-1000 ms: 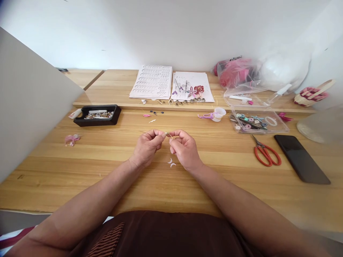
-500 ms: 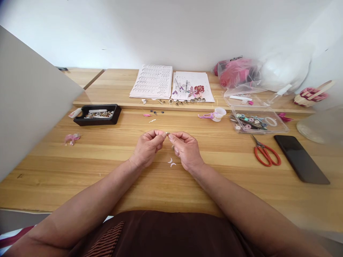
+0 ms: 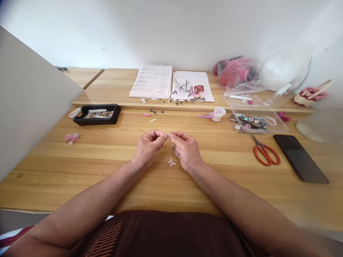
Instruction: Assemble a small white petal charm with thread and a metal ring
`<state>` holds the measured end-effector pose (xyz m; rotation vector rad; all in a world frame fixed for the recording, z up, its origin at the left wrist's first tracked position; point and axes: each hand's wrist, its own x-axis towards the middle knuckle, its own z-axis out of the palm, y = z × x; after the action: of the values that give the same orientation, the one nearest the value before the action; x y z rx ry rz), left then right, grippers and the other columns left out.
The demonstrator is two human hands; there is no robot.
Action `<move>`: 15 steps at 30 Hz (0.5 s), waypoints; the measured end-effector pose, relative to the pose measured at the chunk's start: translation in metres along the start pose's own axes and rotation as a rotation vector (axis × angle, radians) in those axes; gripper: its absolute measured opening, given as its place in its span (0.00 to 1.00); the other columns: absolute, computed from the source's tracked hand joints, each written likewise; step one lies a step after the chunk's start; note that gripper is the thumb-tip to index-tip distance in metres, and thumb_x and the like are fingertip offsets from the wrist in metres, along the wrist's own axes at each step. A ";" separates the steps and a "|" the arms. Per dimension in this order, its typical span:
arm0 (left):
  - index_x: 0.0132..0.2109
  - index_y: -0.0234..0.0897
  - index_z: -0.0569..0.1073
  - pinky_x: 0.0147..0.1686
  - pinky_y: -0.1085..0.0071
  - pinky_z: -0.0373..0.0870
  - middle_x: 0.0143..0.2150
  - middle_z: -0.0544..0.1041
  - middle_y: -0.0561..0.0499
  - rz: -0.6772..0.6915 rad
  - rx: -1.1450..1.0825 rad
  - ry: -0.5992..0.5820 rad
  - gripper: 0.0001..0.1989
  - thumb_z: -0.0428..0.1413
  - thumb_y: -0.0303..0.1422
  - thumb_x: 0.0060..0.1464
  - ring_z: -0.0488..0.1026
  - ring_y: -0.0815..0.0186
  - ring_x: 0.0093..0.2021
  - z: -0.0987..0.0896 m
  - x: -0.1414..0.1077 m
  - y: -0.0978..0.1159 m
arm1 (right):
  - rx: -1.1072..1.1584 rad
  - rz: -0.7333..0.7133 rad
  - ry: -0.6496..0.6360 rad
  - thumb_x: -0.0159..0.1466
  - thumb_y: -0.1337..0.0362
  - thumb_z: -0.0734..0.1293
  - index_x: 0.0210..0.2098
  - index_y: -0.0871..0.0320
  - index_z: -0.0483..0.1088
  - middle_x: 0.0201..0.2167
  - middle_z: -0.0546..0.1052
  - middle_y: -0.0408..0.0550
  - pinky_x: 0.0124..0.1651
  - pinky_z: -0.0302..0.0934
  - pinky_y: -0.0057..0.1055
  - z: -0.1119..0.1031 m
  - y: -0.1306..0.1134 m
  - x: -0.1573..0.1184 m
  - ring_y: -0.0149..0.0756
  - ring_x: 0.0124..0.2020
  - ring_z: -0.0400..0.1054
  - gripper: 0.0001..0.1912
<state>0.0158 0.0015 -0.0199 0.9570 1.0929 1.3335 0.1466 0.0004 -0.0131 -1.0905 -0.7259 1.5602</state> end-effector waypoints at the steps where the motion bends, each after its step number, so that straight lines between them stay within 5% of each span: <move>1: 0.29 0.34 0.75 0.29 0.74 0.63 0.21 0.68 0.58 -0.002 -0.001 0.003 0.12 0.67 0.38 0.46 0.62 0.75 0.22 0.000 0.000 -0.001 | 0.006 0.015 0.000 0.46 0.59 0.80 0.28 0.57 0.74 0.09 0.59 0.31 0.15 0.38 0.22 0.000 -0.001 0.000 0.20 0.11 0.44 0.15; 15: 0.29 0.34 0.76 0.29 0.75 0.64 0.25 0.73 0.55 0.010 -0.001 0.020 0.11 0.68 0.37 0.46 0.63 0.76 0.23 0.000 0.000 -0.005 | 0.065 0.088 -0.032 0.46 0.59 0.80 0.29 0.57 0.72 0.08 0.57 0.30 0.15 0.39 0.22 -0.002 -0.001 0.001 0.20 0.11 0.43 0.17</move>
<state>0.0170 0.0009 -0.0244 0.9511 1.1041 1.3545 0.1489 0.0011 -0.0138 -1.0641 -0.6514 1.6675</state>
